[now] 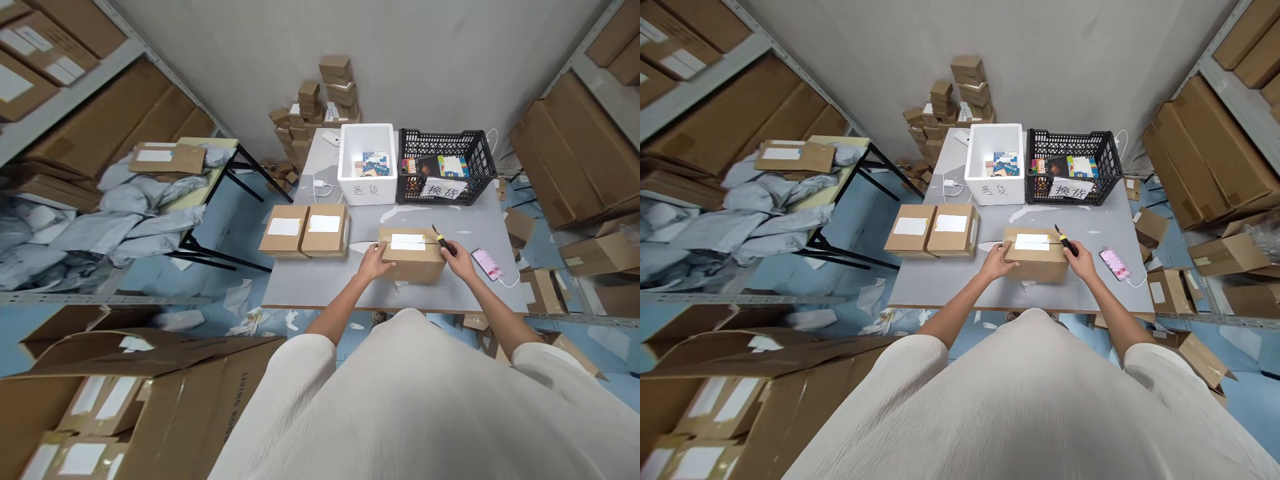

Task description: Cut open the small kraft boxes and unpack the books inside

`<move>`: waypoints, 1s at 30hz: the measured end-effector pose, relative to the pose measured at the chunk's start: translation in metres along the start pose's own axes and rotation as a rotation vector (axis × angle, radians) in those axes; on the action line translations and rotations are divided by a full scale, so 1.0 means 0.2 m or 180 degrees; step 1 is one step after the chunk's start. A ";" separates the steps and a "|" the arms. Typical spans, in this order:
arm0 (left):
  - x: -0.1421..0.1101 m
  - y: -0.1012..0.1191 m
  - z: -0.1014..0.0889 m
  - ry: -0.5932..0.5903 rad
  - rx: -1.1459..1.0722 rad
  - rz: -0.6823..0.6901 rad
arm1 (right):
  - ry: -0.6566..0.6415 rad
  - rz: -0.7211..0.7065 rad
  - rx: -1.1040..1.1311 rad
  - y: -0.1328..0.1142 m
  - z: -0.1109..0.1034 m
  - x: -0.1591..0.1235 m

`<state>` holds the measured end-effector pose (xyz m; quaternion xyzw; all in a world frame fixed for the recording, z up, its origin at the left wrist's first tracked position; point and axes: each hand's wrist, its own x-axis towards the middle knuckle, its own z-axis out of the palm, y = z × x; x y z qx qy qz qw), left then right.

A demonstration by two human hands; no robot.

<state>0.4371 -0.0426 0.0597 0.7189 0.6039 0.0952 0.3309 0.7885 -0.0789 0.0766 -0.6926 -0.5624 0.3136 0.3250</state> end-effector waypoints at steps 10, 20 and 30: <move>0.10 0.06 0.00 -0.0212 -0.0328 -0.0296 | 0.0117 0.0381 0.0006 0.11 -0.02 0.09; 0.06 -0.02 0.14 -0.0319 -0.0856 -0.0156 | -0.0110 0.0526 -0.0128 0.24 -0.02 -0.04; -0.01 -0.07 0.23 -0.0482 -0.1452 0.0145 | -0.0243 0.0759 -0.0149 0.18 0.01 -0.12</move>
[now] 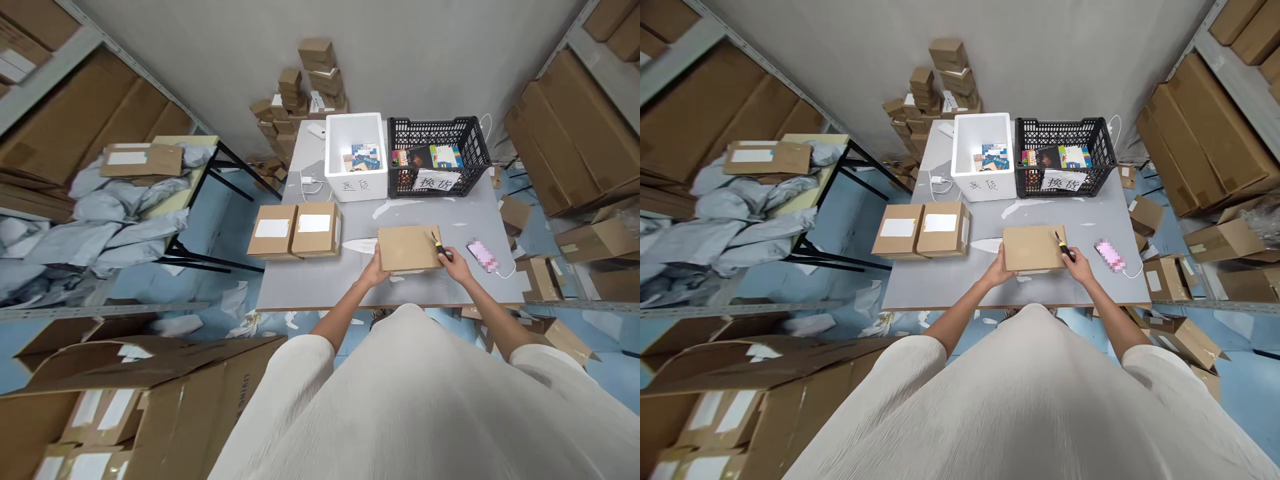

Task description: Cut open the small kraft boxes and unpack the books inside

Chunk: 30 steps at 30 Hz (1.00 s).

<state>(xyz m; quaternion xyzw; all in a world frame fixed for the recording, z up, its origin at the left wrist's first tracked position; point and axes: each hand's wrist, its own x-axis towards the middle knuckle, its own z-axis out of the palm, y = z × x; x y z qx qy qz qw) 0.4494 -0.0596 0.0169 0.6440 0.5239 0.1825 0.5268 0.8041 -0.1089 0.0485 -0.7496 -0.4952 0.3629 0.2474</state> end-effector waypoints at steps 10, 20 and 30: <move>-0.01 0.15 -0.13 0.0775 0.0313 -0.0552 | 0.0273 -0.0119 0.0366 -0.12 -0.10 0.06; 0.10 0.11 -0.05 0.0860 0.0591 0.0199 | 0.0530 -0.0550 0.0279 -0.18 -0.07 0.15; 0.01 0.11 -0.05 0.0839 0.1764 0.0647 | -0.0207 -0.0824 -0.0403 -0.40 -0.07 0.16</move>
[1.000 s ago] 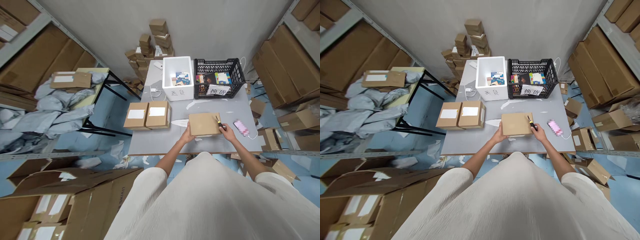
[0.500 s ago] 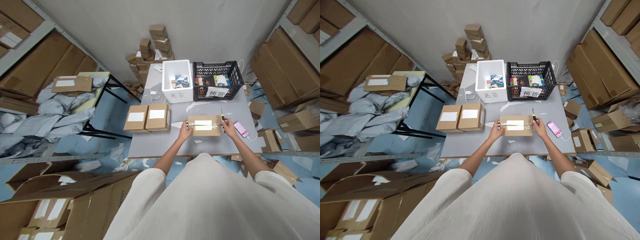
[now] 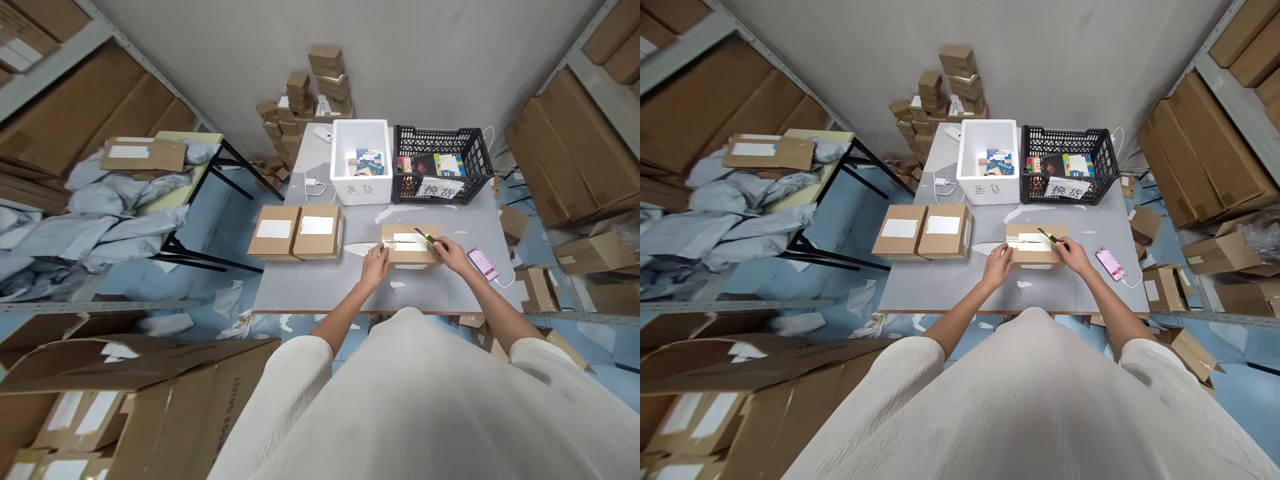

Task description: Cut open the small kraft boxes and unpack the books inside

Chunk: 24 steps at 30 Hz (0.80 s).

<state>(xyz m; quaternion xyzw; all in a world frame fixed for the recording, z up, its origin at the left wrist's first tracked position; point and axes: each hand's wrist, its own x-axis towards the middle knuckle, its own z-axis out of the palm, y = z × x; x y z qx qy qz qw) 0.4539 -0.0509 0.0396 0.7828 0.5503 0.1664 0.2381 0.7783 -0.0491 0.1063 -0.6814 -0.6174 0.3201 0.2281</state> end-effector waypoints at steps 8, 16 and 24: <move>-0.02 0.06 0.00 -0.0088 0.0396 0.0096 | -0.0916 -0.0925 -0.1209 -0.24 0.05 0.19; -0.03 0.07 0.02 0.0029 -0.0028 0.0022 | -0.1284 -0.1247 -0.2031 -0.38 0.13 0.30; -0.02 0.06 0.01 0.0047 -0.0239 0.0011 | -0.1221 -0.1301 -0.2265 -0.40 0.15 0.31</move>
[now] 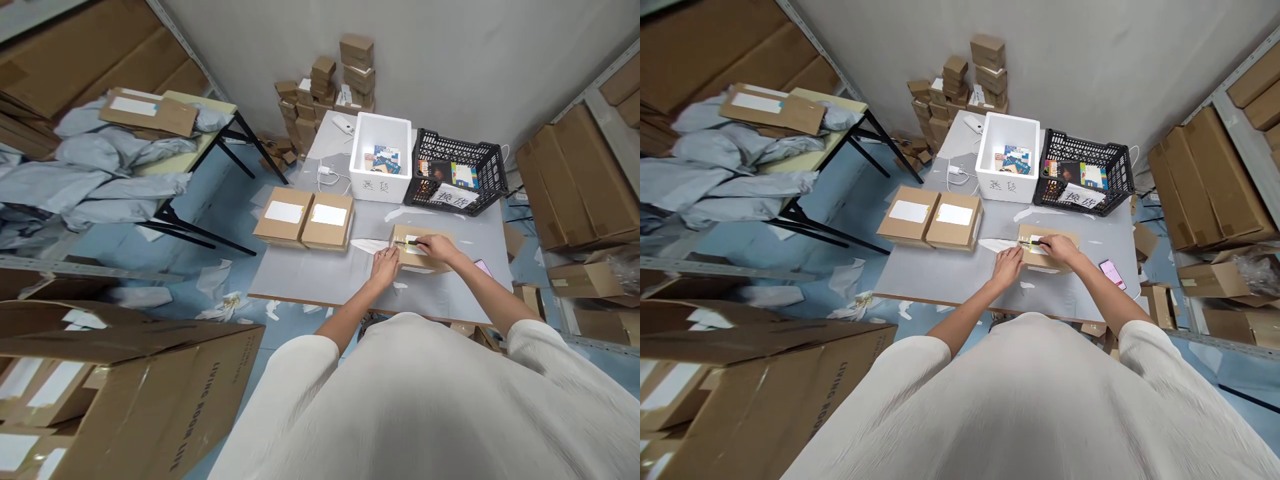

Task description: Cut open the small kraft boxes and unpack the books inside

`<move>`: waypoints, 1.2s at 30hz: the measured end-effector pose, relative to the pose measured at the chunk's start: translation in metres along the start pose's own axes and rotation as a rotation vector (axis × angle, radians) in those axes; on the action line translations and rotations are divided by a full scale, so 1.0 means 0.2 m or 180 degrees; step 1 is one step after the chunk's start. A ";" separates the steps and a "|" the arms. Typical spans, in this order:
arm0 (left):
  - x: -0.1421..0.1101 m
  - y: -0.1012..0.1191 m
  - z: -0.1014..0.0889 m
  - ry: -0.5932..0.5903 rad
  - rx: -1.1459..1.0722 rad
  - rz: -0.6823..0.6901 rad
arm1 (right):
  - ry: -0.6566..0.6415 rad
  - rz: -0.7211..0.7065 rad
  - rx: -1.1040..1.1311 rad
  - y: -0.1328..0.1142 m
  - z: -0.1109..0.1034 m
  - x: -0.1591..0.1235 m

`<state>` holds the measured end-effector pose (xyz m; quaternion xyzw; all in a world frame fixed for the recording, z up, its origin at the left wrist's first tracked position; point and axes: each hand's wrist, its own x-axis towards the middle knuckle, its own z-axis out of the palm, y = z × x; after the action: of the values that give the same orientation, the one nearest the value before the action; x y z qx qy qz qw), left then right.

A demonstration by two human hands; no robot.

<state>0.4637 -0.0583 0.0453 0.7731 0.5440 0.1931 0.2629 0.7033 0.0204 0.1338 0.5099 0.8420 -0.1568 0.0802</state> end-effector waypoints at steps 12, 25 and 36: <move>-0.02 0.01 -0.02 -0.0026 0.0087 0.0020 | -0.0094 0.0084 -0.0017 -0.02 -0.01 -0.01; 0.03 0.08 -0.04 0.0096 0.0262 -0.0162 | -0.0255 0.0419 0.0136 0.31 -0.07 -0.21; 0.08 0.09 -0.04 0.0039 0.0425 -0.0390 | -0.0199 0.0679 0.0176 0.60 -0.03 -0.35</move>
<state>0.4787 -0.0472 0.0627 0.7530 0.6035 0.1448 0.2187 0.8420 0.0150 0.1386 0.5935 0.7754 -0.1863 0.1086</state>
